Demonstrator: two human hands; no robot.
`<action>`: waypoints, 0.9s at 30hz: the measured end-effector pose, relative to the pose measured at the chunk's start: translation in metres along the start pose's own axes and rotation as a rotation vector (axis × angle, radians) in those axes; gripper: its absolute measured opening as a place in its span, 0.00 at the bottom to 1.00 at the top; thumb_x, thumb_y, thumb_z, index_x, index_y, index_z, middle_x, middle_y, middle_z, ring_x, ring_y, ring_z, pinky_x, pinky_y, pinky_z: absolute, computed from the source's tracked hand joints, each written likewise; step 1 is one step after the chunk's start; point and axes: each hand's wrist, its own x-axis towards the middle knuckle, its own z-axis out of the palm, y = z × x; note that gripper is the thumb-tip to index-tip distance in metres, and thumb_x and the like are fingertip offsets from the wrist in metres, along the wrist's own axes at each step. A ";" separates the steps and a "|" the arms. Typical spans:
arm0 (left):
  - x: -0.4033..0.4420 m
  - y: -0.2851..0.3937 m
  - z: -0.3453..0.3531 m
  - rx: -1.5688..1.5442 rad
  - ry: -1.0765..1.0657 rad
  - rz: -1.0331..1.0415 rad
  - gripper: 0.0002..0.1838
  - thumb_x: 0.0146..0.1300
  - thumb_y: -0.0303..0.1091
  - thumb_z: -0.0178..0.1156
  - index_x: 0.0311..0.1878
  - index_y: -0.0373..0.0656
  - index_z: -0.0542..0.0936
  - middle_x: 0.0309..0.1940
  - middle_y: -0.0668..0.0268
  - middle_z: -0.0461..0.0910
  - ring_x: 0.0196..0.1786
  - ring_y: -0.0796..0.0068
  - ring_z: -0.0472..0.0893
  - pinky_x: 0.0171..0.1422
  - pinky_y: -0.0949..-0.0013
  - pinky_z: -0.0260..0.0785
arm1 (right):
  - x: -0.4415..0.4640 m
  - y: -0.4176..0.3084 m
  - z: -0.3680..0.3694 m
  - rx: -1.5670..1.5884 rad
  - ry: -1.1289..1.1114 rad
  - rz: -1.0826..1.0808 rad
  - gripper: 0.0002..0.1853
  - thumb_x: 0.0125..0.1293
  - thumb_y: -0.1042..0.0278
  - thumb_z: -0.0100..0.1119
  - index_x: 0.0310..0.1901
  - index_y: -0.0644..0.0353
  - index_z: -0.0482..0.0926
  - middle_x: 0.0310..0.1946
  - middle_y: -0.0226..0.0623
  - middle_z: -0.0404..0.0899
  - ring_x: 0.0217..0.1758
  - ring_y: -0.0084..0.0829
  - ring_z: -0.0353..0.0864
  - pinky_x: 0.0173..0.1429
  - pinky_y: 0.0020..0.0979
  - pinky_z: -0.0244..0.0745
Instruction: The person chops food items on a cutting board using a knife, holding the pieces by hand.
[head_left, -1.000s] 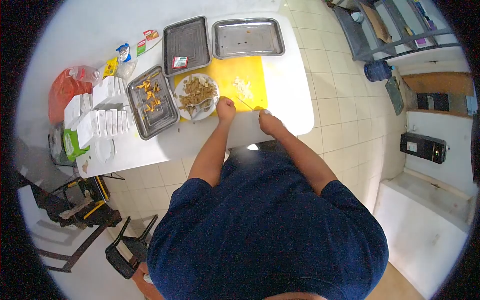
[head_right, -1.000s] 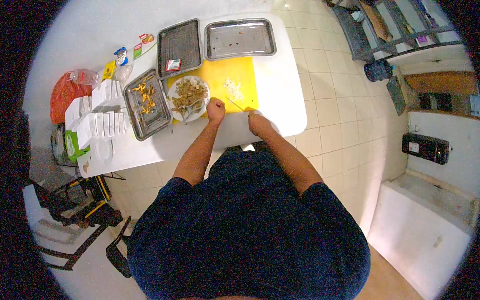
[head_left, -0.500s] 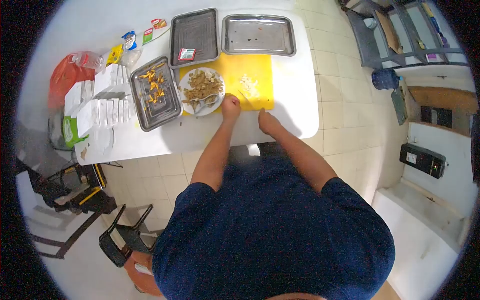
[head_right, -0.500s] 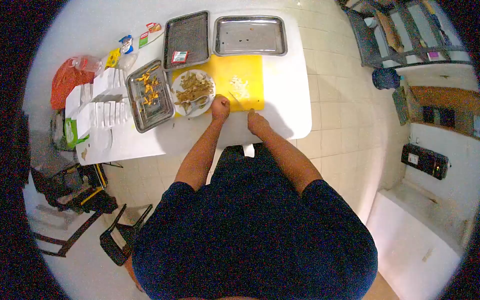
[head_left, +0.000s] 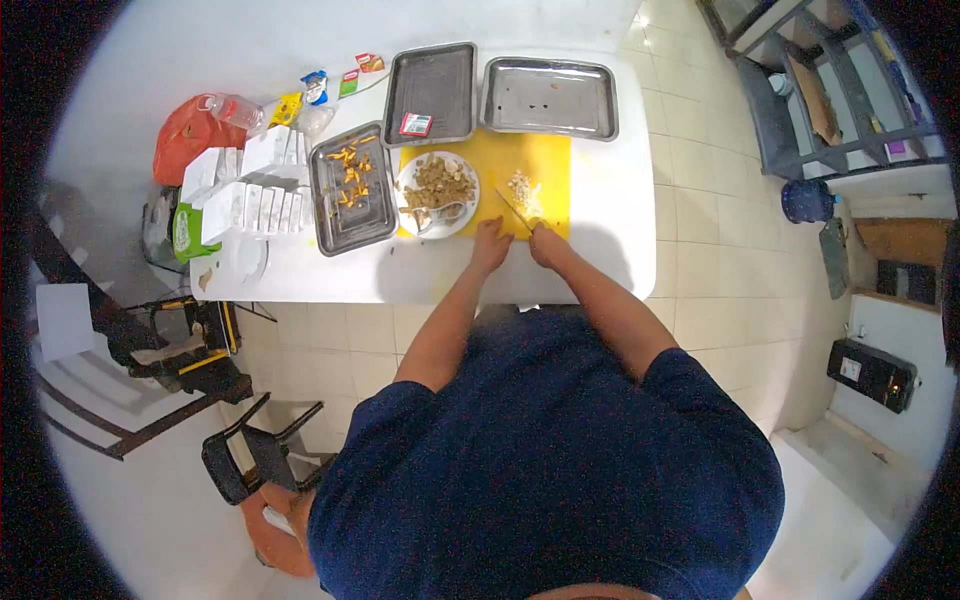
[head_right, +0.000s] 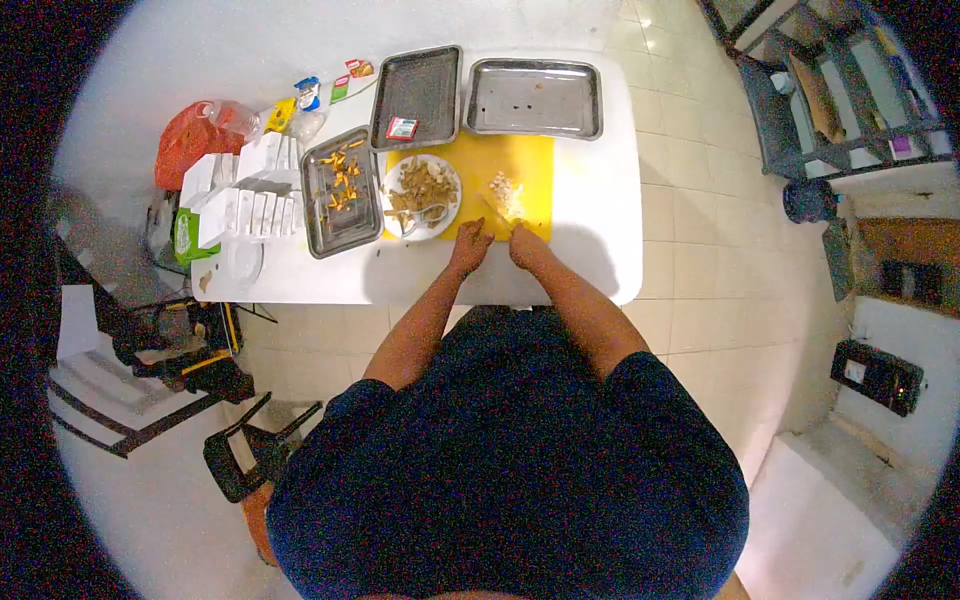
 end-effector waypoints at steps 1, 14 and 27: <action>0.000 0.004 0.001 0.037 0.010 0.002 0.26 0.56 0.40 0.60 0.54 0.32 0.72 0.48 0.47 0.70 0.54 0.52 0.69 0.60 0.60 0.60 | -0.003 0.008 0.006 -0.010 0.006 -0.016 0.14 0.63 0.67 0.41 0.40 0.73 0.67 0.33 0.64 0.76 0.39 0.58 0.77 0.45 0.48 0.72; -0.023 0.004 0.021 -0.086 -0.169 -0.043 0.32 0.59 0.33 0.50 0.65 0.32 0.55 0.66 0.43 0.52 0.69 0.51 0.53 0.72 0.60 0.44 | -0.040 0.037 -0.022 -0.012 -0.073 -0.015 0.14 0.64 0.64 0.43 0.41 0.70 0.67 0.32 0.59 0.76 0.37 0.57 0.77 0.44 0.51 0.70; -0.007 0.069 -0.014 0.718 -0.614 -0.102 0.39 0.51 0.32 0.52 0.67 0.33 0.53 0.70 0.52 0.44 0.73 0.62 0.46 0.71 0.46 0.40 | -0.025 0.006 -0.017 -0.080 -0.053 -0.012 0.15 0.65 0.63 0.39 0.41 0.69 0.67 0.32 0.62 0.76 0.38 0.56 0.78 0.43 0.53 0.72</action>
